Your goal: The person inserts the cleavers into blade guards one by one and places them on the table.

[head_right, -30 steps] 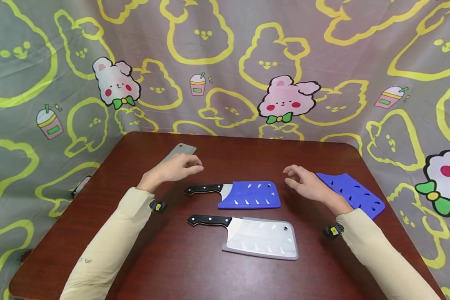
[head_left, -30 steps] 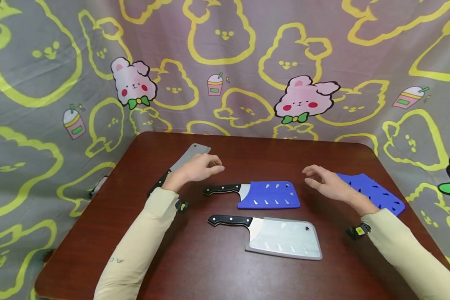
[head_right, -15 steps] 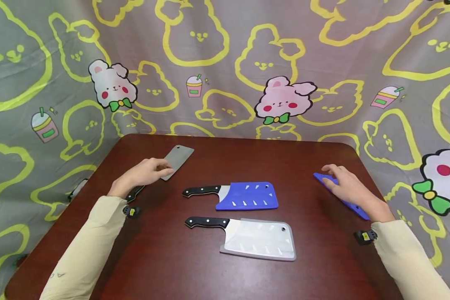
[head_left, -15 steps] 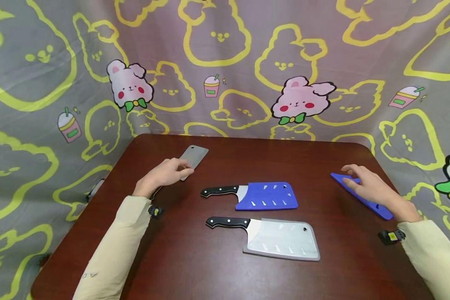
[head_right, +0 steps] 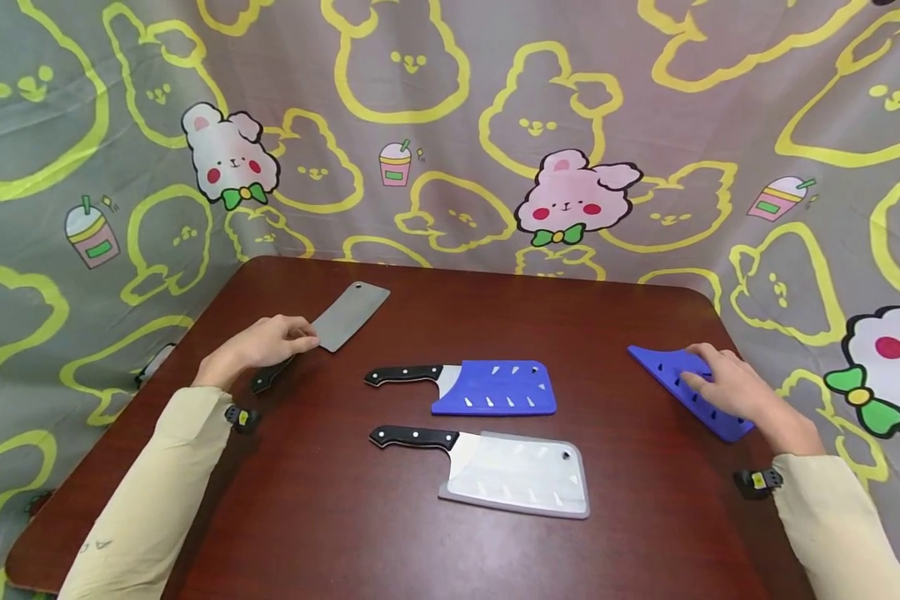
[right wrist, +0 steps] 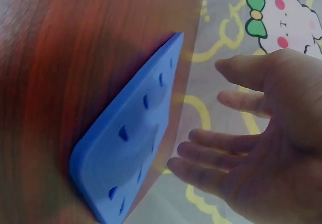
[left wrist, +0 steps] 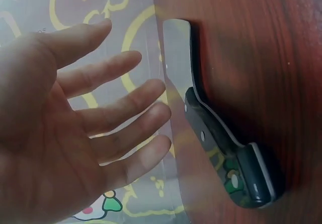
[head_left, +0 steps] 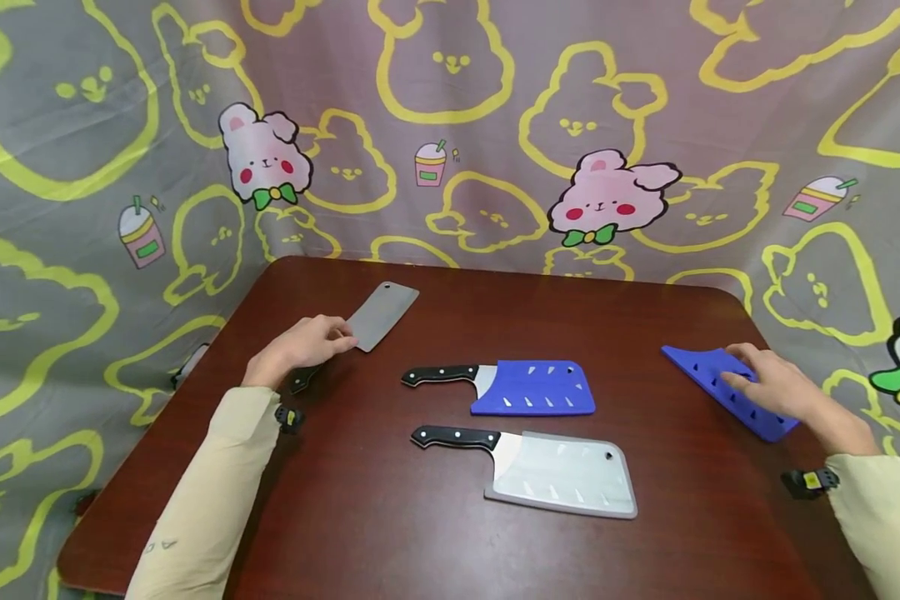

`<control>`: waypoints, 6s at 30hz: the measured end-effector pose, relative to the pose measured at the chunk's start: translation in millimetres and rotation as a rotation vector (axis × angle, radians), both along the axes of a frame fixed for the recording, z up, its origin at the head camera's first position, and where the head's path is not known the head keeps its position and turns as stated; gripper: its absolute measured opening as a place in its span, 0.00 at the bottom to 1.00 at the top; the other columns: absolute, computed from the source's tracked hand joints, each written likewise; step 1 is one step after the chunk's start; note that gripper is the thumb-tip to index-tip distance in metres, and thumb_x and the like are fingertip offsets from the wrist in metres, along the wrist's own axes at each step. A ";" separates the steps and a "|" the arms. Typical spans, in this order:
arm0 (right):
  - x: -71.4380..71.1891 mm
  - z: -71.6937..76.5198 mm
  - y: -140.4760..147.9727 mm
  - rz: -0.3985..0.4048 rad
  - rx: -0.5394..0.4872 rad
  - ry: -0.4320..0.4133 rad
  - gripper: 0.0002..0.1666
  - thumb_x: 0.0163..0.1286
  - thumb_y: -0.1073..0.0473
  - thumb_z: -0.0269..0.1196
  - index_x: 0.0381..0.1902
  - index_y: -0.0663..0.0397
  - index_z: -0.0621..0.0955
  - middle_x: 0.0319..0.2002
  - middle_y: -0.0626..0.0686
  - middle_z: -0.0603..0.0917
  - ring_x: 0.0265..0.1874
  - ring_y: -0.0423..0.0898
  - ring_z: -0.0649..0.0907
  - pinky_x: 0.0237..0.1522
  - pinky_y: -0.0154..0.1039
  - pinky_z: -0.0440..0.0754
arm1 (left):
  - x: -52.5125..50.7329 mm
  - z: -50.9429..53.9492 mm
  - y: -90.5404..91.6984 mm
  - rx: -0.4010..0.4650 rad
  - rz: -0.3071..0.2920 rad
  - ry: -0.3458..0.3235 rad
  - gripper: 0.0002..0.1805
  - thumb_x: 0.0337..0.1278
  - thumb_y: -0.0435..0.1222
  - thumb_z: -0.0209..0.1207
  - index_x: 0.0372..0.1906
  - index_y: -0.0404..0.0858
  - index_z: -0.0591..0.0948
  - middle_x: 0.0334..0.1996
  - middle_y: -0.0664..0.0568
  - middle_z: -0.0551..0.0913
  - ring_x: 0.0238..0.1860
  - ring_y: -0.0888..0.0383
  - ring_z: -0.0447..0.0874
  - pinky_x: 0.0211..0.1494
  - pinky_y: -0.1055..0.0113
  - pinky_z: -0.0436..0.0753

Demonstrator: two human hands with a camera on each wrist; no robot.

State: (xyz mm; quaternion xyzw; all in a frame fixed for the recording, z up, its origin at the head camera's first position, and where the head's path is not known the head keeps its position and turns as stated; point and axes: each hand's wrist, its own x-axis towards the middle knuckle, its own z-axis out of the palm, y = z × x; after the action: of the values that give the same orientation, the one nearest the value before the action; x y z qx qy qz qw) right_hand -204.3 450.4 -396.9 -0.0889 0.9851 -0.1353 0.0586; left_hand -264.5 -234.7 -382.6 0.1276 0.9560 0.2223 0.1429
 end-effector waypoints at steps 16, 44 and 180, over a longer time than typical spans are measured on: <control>9.0 -23.0 25.4 -0.101 0.114 -0.189 0.59 0.71 0.34 0.54 0.67 0.85 0.48 0.60 0.88 0.56 0.55 0.84 0.62 0.54 0.74 0.65 | 7.1 -17.6 -13.9 -0.139 0.105 -0.070 0.34 0.67 0.47 0.59 0.68 0.33 0.63 0.65 0.27 0.63 0.64 0.31 0.64 0.60 0.38 0.71; 15.1 -11.1 -0.9 -0.202 0.061 0.052 0.61 0.49 0.43 0.76 0.61 0.80 0.57 0.43 0.84 0.63 0.43 0.78 0.62 0.40 0.68 0.67 | 3.2 -18.1 -1.4 -0.115 0.121 -0.226 0.30 0.65 0.41 0.57 0.62 0.25 0.63 0.49 0.36 0.74 0.32 0.52 0.74 0.33 0.62 0.79; -8.0 78.1 -131.0 0.250 -1.482 0.340 0.11 0.71 0.75 0.53 0.49 0.75 0.74 0.31 0.53 0.86 0.24 0.43 0.89 0.23 0.35 0.84 | 22.9 50.1 91.7 0.572 -0.213 0.081 0.18 0.67 0.50 0.58 0.29 0.41 0.77 0.15 0.49 0.71 0.10 0.55 0.64 0.15 0.66 0.63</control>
State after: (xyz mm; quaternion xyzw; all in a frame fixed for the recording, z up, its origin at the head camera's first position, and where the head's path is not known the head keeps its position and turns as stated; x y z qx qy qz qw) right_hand -212.3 319.4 -318.8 -0.2352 0.6153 -0.7365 -0.1537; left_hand -241.6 -143.0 -332.4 0.2711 0.8408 0.4607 0.0856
